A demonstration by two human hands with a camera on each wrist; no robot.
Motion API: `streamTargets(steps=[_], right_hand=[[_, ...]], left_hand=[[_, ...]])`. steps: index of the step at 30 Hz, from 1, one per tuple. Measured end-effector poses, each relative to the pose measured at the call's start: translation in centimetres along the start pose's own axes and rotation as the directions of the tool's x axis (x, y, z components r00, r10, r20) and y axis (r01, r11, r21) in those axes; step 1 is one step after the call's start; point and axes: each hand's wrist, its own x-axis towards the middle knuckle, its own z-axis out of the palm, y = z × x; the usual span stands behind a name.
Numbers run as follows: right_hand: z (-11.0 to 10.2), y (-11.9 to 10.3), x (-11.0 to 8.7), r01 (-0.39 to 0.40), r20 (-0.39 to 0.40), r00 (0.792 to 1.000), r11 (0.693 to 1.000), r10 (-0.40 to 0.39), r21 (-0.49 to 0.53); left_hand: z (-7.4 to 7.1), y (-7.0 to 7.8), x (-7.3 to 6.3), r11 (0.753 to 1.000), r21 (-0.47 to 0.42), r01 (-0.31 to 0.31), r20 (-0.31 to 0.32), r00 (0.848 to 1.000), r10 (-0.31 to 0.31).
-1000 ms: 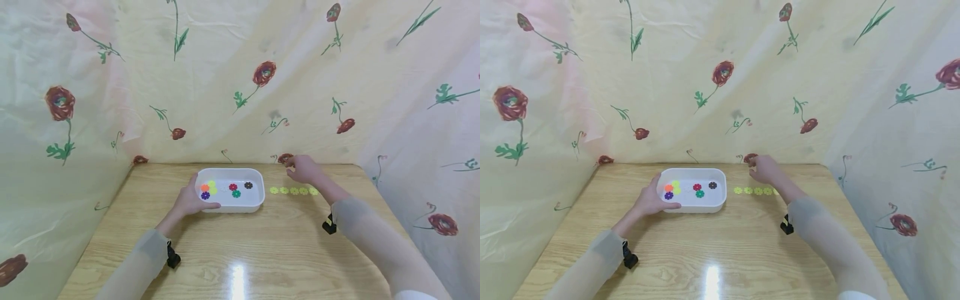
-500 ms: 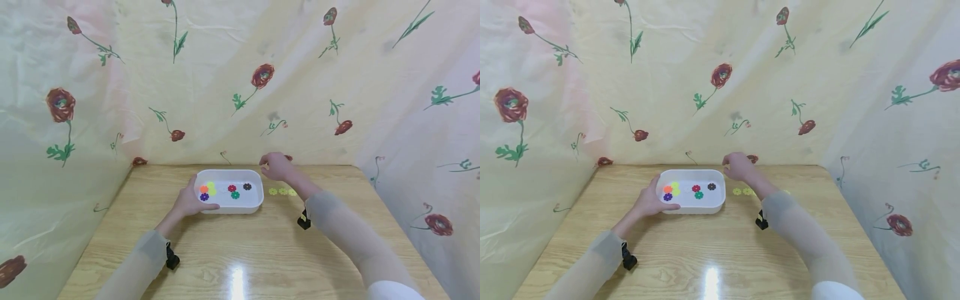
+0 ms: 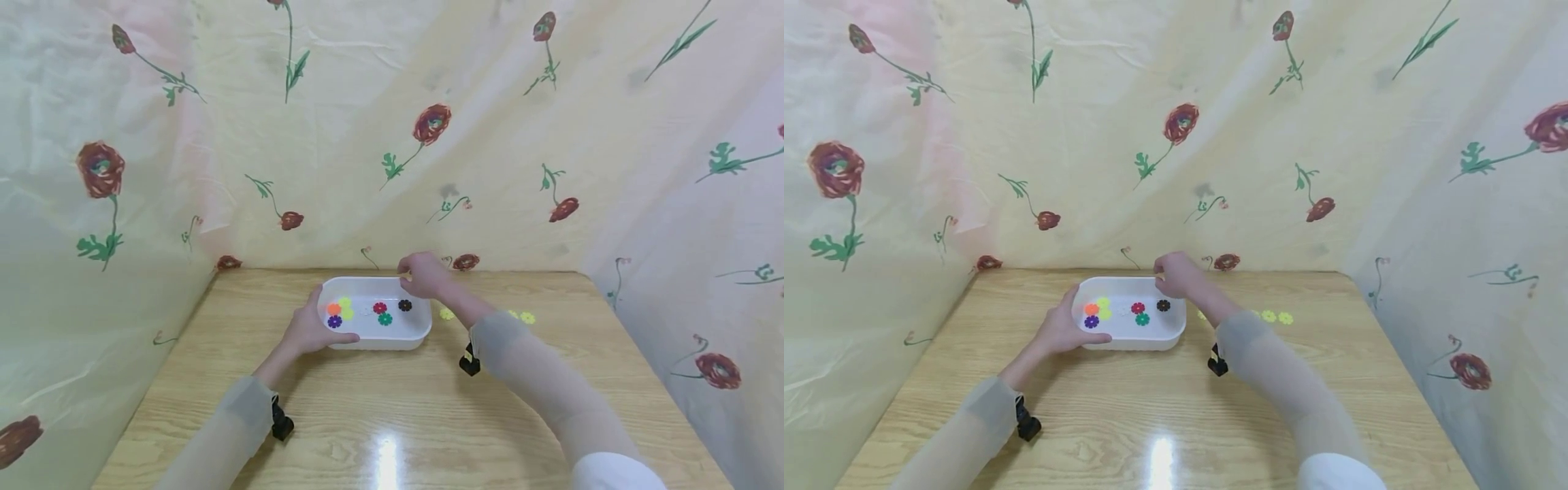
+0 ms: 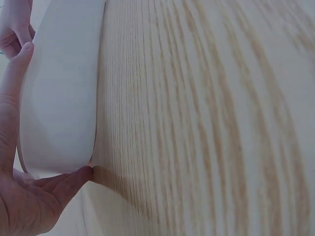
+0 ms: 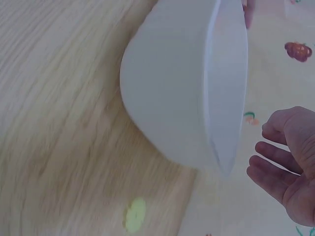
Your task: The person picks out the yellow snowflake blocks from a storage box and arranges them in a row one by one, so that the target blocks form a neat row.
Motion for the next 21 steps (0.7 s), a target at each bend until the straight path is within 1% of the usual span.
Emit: streamTargets(steps=[5, 10, 12, 16, 21], right_hand=[[1.2, -1.6, 0.7, 0.036, 0.035, 0.999, 0.999, -0.037, 0.011], [2.3, -3.4, 1.3, 0.032, 0.091, 0.995, 0.999, -0.035, 0.039], [2.7, -4.1, 1.6, 0.034, 0.097, 0.995, 0.998, -0.038, 0.045], [3.6, -5.1, 2.3, 0.063, 0.096, 0.993, 0.997, -0.068, 0.055], [4.6, -6.1, 2.9, 0.099, 0.116, 0.988, 0.993, -0.106, 0.063]], left_hand=[[-0.1, 0.0, 0.0, 1.000, 0.001, 0.005, 0.000, 1.000, -0.005], [-0.1, -0.1, 0.0, 1.000, 0.020, 0.011, 0.011, 1.000, -0.011], [-0.1, -0.1, 0.1, 1.000, 0.026, 0.016, 0.013, 1.000, -0.016], [-0.1, -0.1, 0.1, 0.999, 0.024, 0.027, 0.013, 1.000, -0.027], [0.0, -0.1, 0.2, 1.000, 0.005, 0.022, 0.013, 1.000, -0.022]])
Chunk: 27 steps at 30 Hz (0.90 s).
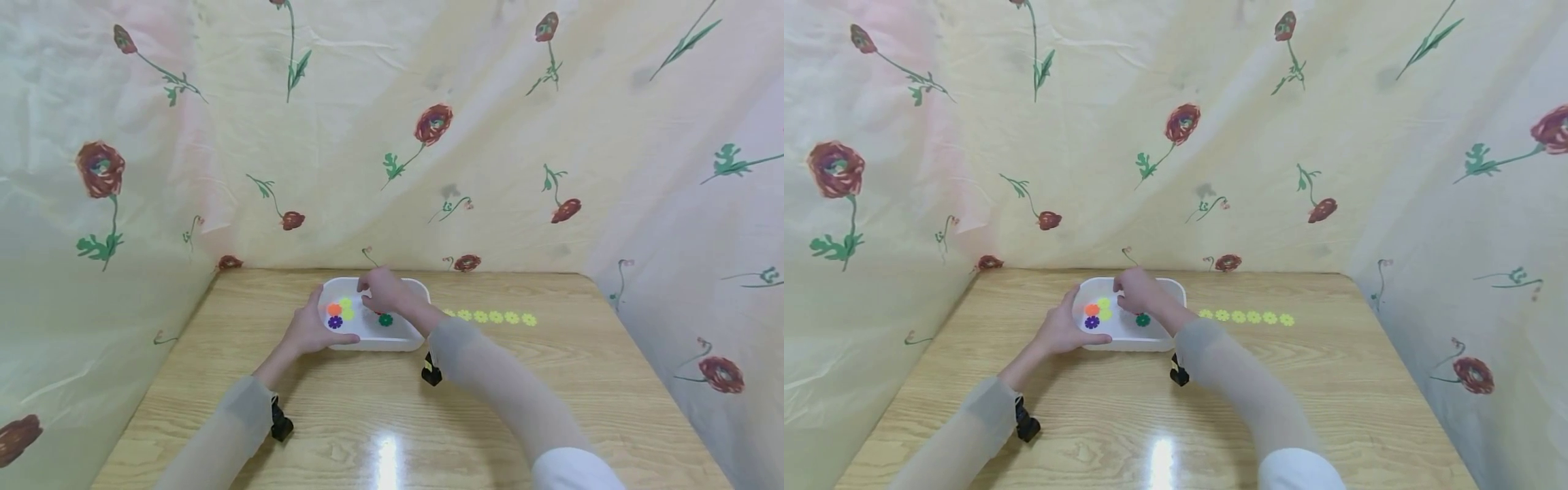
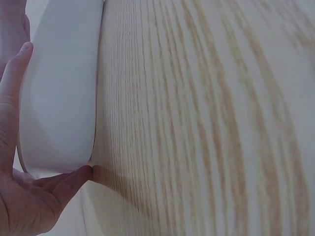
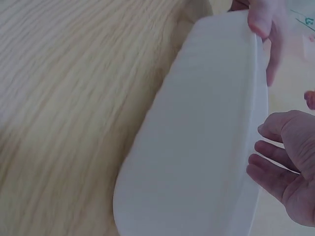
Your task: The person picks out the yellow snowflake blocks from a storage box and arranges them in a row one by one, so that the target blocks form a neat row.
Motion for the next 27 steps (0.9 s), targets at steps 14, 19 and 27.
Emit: streamTargets(steps=[14, 19, 27], right_hand=[[2.0, -1.9, 1.1, 0.075, 0.084, 0.994, 0.997, -0.075, 0.000], [3.0, -2.3, 1.1, 0.097, 0.101, 0.990, 0.995, -0.097, 0.004], [4.0, -2.6, 0.7, 0.038, 0.147, 0.989, 0.999, -0.032, -0.039]], left_hand=[[0.0, -0.4, 0.1, 0.999, -0.015, -0.049, -0.001, 0.999, 0.049], [0.0, -0.3, 0.2, 0.997, -0.013, -0.076, -0.010, 0.997, 0.076], [-0.2, -0.3, 0.3, 0.997, -0.033, -0.071, 0.007, 0.997, 0.071]])
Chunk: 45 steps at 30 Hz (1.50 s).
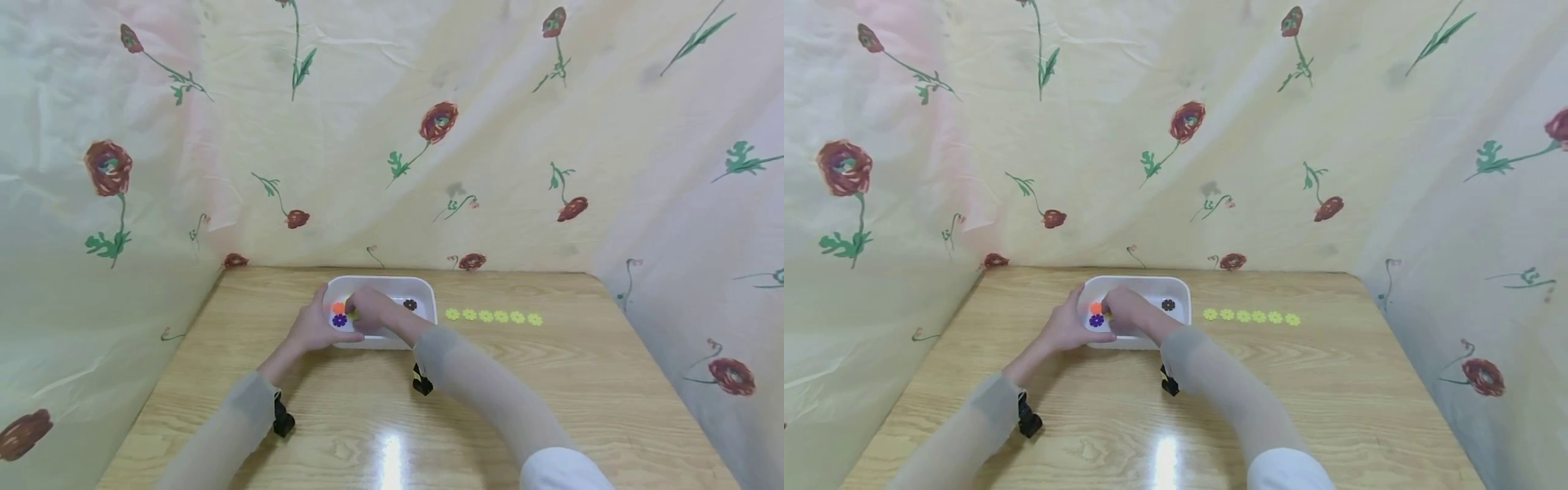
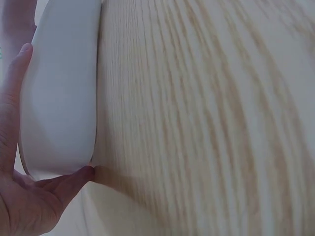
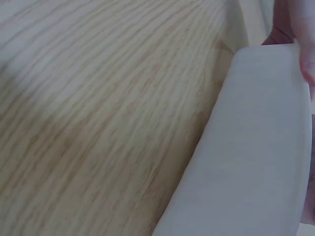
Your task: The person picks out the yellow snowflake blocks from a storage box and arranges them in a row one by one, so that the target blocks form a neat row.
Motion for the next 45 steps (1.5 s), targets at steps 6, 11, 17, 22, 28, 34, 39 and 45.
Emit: streamTargets(steps=[6, 11, 17, 22, 28, 34, 39, 45], right_hand=[[0.0, 0.0, -0.6, 0.056, -0.001, 0.998, 0.996, -0.056, -0.065], [-0.1, -0.1, -0.8, 0.075, 0.015, 0.997, 0.995, -0.074, -0.072], [0.1, -0.1, -0.7, 0.080, -0.008, 0.997, 0.993, -0.081, -0.090], [0.3, -0.3, -0.3, 0.095, -0.015, 0.995, 0.991, -0.097, -0.098], [0.3, -0.4, -0.1, 0.073, -0.069, 0.995, 0.995, -0.078, -0.074], [0.4, -0.1, 0.0, 0.051, -0.097, 0.994, 0.999, -0.050, 0.013], [0.5, 0.5, 0.0, -0.014, -0.071, 0.997, 0.995, 0.022, 0.099], [-1.2, 1.9, -0.5, -0.017, -0.061, 0.998, 0.999, 0.019, 0.041]], left_hand=[[-0.5, 0.6, 0.6, 0.998, 0.043, -0.053, 0.032, 0.998, 0.052], [-1.6, 1.0, 1.2, 0.989, 0.032, -0.143, 0.088, 0.986, 0.140], [-2.4, 0.7, 2.4, 0.967, 0.033, -0.252, 0.175, 0.954, 0.243], [-2.7, 0.4, 2.7, 0.967, 0.080, -0.243, 0.194, 0.955, 0.224], [-2.5, 0.5, 3.0, 0.964, 0.144, -0.223, 0.198, 0.961, 0.193], [-2.4, 0.5, 2.9, 0.973, 0.129, -0.191, 0.190, 0.968, 0.165], [-2.4, 0.6, 2.8, 0.973, 0.137, -0.187, 0.208, 0.965, 0.157], [-2.4, 1.3, 2.5, 0.984, 0.143, -0.106, 0.223, 0.972, 0.073]])
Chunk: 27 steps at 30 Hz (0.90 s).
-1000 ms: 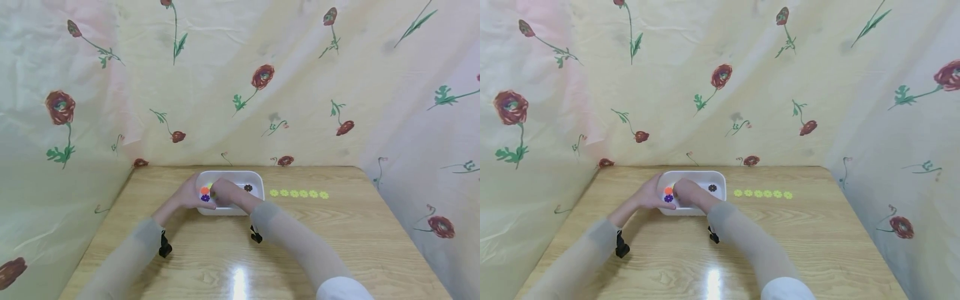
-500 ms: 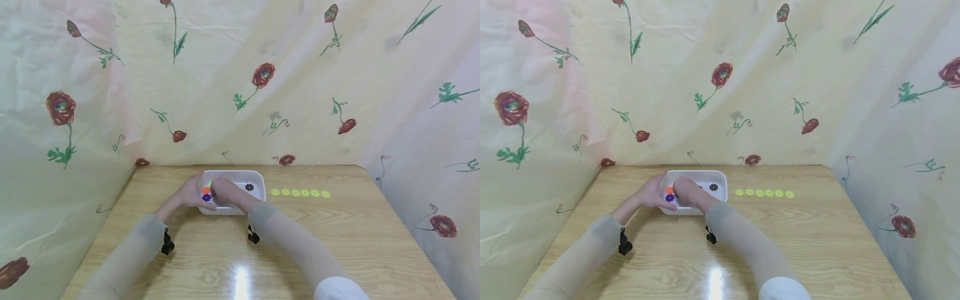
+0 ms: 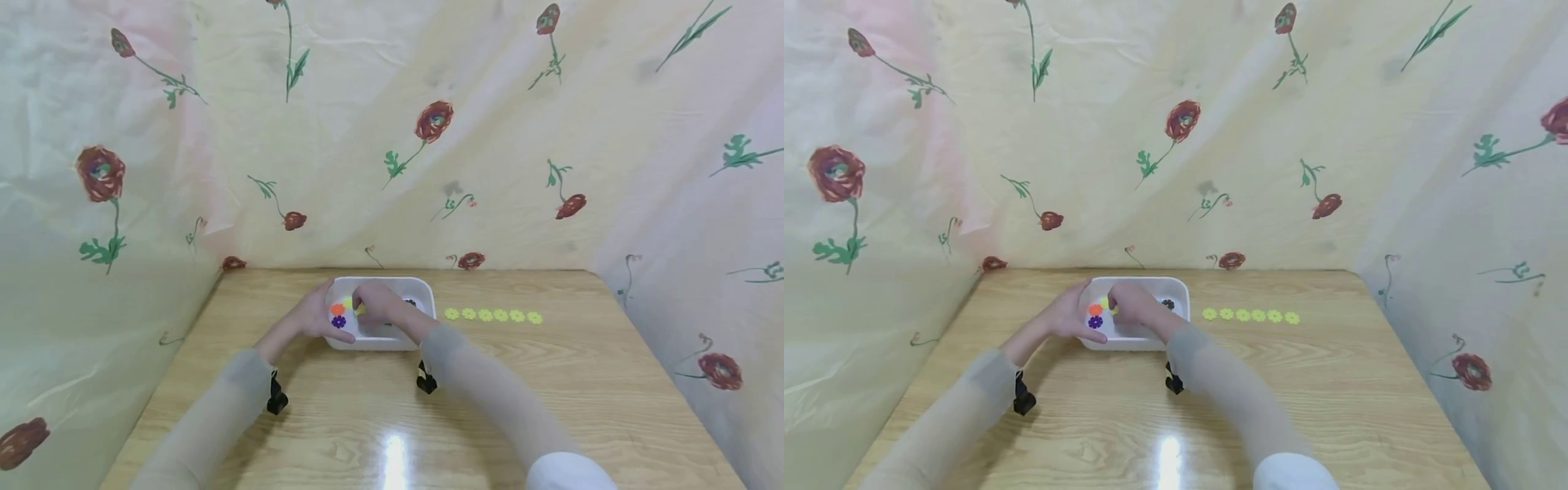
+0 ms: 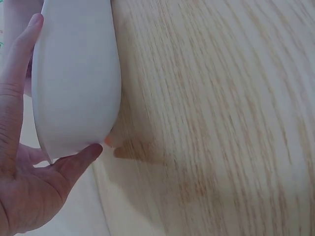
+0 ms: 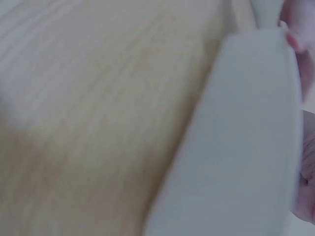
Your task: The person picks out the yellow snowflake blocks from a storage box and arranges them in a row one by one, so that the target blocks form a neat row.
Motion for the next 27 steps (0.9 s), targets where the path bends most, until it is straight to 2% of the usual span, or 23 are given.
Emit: streamTargets(steps=[6, 9, 14, 20, 27], right_hand=[[-4.7, 2.0, -1.7, -0.007, -0.033, 0.999, 0.998, 0.009, 0.061], [-7.0, 3.4, -2.4, -0.005, -0.087, 0.996, 1.000, 0.007, 0.021], [-10.0, 5.8, -3.9, -0.005, -0.162, 0.987, 0.999, -0.003, -0.051], [-11.6, 8.4, -5.5, 0.019, -0.230, 0.973, 0.998, -0.034, -0.065], [-11.8, 10.9, -7.6, -0.021, -0.249, 0.969, 0.999, 0.012, -0.034]], left_hand=[[0.3, 0.0, -0.1, 1.000, -0.012, 0.029, 0.004, 1.000, -0.029], [0.2, 0.1, -0.1, 0.999, -0.004, 0.042, -0.003, 0.999, -0.042], [0.1, -0.1, 0.1, 1.000, 0.013, 0.026, -0.007, 1.000, -0.026], [0.0, -0.2, 0.2, 0.999, 0.022, 0.023, -0.009, 1.000, -0.023], [0.3, -0.1, 0.4, 1.000, -0.020, -0.020, -0.016, 1.000, 0.020]])
